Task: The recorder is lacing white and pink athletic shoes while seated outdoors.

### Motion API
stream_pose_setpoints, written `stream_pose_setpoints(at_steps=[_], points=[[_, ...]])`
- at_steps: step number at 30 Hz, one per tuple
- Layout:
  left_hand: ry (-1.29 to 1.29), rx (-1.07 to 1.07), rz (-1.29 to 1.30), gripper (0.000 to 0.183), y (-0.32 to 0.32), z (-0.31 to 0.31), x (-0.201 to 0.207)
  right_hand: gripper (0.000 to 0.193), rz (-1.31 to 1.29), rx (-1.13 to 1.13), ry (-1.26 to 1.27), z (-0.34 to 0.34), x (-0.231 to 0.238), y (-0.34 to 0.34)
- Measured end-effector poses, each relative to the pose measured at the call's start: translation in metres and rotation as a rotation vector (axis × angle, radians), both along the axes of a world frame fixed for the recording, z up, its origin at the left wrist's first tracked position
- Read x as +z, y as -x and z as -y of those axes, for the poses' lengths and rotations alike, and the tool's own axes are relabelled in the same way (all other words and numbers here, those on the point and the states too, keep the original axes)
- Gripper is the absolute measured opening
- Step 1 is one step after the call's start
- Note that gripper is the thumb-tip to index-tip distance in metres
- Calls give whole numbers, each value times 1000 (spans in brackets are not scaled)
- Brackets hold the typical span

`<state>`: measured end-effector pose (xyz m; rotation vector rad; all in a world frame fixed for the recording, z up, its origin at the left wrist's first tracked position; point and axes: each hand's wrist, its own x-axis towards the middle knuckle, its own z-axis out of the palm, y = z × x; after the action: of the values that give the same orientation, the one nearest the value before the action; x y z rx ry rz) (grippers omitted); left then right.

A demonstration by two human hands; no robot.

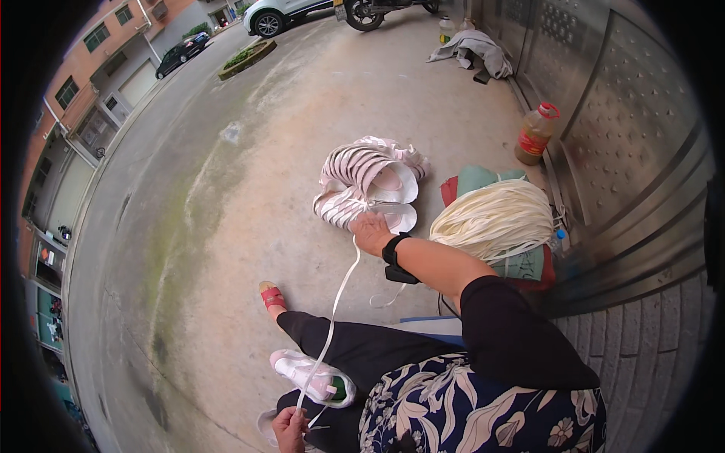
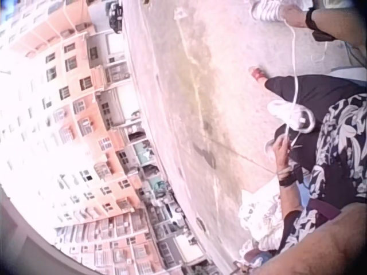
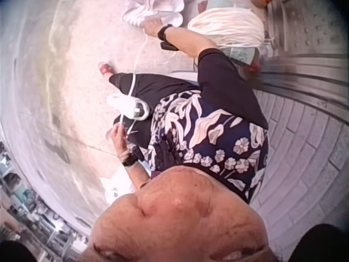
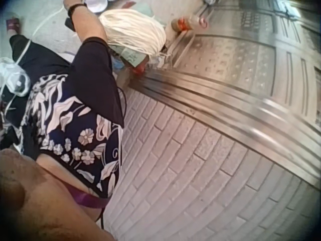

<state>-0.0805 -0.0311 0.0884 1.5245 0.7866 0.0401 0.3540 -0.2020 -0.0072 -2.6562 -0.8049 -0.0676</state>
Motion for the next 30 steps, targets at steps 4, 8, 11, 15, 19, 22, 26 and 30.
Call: stream_pose_setpoints(at_steps=[4,8,11,15,19,22,26,30], points=[[54,-2,26,16,-27,10,-21,19,-457,621,-201,-57,-3,111],[54,-23,35,20,-48,14,-29,30,-752,1133,-431,-78,22,206],[35,-15,116,24,-51,12,-35,31,-749,1161,-408,-83,32,225],[-2,6,46,24,-39,6,-46,24,-695,1152,-337,-90,22,209],[-20,-11,14,22,-26,-2,-56,18,-671,1022,-377,-91,5,180],[-5,23,22,21,-22,-6,-62,16,-636,928,-372,-92,-4,166],[32,35,28,20,-19,-11,-66,16,-590,921,-354,-96,-15,162],[15,26,3,19,-20,-10,-66,17,-406,869,-170,-98,-21,168]])
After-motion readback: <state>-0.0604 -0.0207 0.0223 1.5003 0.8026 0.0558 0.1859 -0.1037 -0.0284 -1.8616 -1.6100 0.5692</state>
